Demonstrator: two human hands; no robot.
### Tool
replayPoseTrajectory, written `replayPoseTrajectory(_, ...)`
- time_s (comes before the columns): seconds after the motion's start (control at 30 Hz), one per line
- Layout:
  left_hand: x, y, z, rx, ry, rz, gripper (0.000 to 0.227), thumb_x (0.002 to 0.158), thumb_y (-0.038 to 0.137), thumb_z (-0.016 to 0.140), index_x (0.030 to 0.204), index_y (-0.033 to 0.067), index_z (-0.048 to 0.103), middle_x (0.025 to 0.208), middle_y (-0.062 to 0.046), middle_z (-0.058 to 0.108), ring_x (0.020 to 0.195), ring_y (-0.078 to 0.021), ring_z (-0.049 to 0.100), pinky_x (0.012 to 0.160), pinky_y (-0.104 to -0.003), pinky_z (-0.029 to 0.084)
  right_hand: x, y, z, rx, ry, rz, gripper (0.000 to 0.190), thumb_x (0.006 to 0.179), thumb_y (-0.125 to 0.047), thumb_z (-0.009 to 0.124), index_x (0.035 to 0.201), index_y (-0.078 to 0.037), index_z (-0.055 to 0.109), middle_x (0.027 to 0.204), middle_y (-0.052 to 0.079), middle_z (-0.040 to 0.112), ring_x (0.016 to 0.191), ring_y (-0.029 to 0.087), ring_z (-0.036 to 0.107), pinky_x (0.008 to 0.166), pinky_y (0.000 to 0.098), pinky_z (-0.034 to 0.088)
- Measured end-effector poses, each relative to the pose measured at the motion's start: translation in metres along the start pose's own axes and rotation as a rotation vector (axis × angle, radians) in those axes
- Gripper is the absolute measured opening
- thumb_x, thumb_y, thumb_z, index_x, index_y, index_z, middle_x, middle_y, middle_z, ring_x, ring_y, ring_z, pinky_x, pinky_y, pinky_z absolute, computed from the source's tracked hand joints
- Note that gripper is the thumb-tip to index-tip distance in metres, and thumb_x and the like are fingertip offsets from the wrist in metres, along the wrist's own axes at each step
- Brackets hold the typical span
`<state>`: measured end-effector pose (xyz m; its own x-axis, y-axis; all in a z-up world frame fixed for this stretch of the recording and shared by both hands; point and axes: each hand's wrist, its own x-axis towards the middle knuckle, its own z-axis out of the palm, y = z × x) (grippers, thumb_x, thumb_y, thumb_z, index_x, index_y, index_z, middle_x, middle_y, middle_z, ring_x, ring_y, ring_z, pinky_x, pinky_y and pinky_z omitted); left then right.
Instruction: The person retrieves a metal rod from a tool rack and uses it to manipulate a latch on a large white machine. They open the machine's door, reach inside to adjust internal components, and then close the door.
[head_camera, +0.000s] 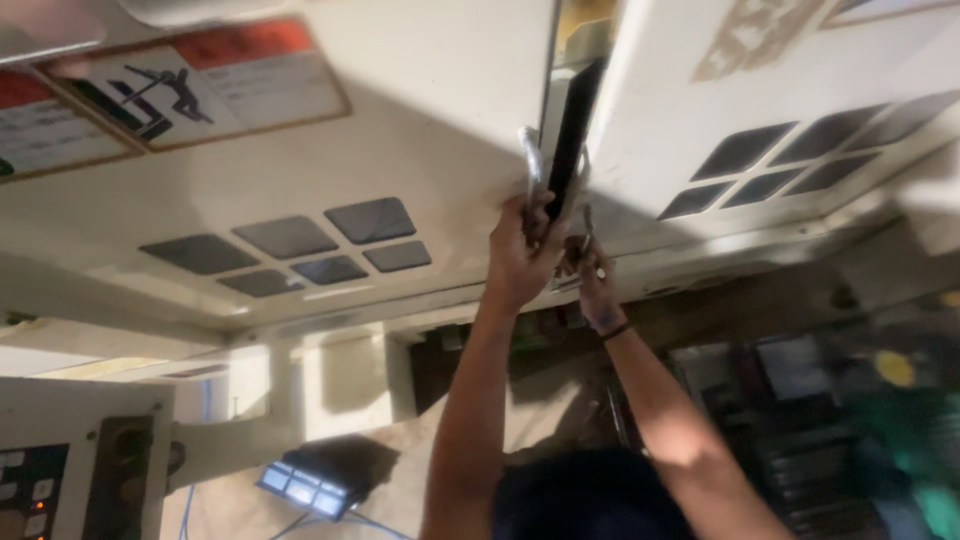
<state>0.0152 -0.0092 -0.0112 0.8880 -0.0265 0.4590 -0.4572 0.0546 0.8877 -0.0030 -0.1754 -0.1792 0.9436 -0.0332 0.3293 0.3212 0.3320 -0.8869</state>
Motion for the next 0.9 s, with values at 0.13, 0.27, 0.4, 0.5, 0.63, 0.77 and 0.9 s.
replayPoseTrajectory(0.13,0.0,0.0,0.001,-0.027,0.008,-0.038,0.035,0.096,0.006,0.075,0.127,0.0014,0.057,0.077,0.004,0.046,0.064,-0.0053,0.043,0.056,-0.023,0.039,0.002,-0.002,-0.001,-0.076,-0.031,-0.007,0.059,0.108,-0.054,0.049,0.13,0.0,0.056,0.092,0.002,0.054,0.085,0.014,0.05,0.08,0.0348,0.048)
replayPoseTrajectory(0.27,-0.001,0.001,0.001,-0.001,0.007,-0.024,0.036,0.097,0.008,0.075,0.127,0.0016,0.057,0.077,0.004,0.047,0.065,-0.0053,0.045,0.057,-0.023,0.041,0.0,-0.005,-0.001,-0.091,-0.011,-0.025,0.056,0.111,-0.051,0.049,0.129,0.0,0.055,0.093,0.003,0.054,0.085,0.014,0.05,0.08,0.0349,0.048)
replayPoseTrajectory(0.4,-0.002,0.004,-0.001,0.043,0.0,-0.066,0.038,0.095,0.01,0.076,0.128,0.001,0.058,0.072,0.004,0.045,0.063,-0.0058,0.041,0.056,-0.023,0.037,0.0,-0.01,0.007,-0.083,0.004,-0.017,0.057,0.111,-0.052,0.048,0.132,0.001,0.055,0.094,0.002,0.051,0.086,0.013,0.046,0.08,0.0332,0.044)
replayPoseTrajectory(0.5,0.0,0.005,-0.001,0.019,0.0,0.001,0.038,0.097,0.01,0.075,0.129,0.0012,0.058,0.077,0.003,0.046,0.065,-0.0059,0.043,0.058,-0.023,0.039,0.002,-0.014,0.008,-0.038,-0.023,0.01,0.057,0.109,-0.052,0.049,0.132,-0.001,0.054,0.091,0.001,0.051,0.086,0.014,0.048,0.082,0.0344,0.047)
replayPoseTrajectory(0.63,-0.002,0.004,-0.001,0.024,-0.021,-0.041,0.04,0.096,0.01,0.076,0.13,0.001,0.056,0.078,0.003,0.047,0.068,-0.0062,0.045,0.061,-0.023,0.042,0.001,-0.014,0.006,-0.042,-0.026,0.009,0.052,0.111,-0.049,0.05,0.131,-0.001,0.054,0.093,0.001,0.05,0.088,0.015,0.047,0.083,0.034,0.044)
replayPoseTrajectory(0.77,-0.001,0.006,-0.003,0.063,-0.025,-0.028,0.042,0.095,0.01,0.076,0.13,0.001,0.055,0.076,0.003,0.047,0.067,-0.0071,0.046,0.06,-0.023,0.041,0.001,-0.014,0.009,-0.006,-0.003,0.0,0.049,0.112,-0.045,0.049,0.132,-0.001,0.056,0.094,0.0,0.049,0.09,0.014,0.047,0.085,0.0335,0.046)
replayPoseTrajectory(0.9,-0.001,0.007,-0.003,0.056,-0.023,0.023,0.042,0.097,0.01,0.074,0.132,0.0015,0.054,0.078,0.003,0.048,0.068,-0.0076,0.048,0.061,-0.024,0.043,0.0,-0.015,0.009,-0.066,0.026,0.013,0.048,0.112,-0.045,0.049,0.13,-0.002,0.057,0.094,0.001,0.053,0.088,0.015,0.049,0.082,0.0332,0.045)
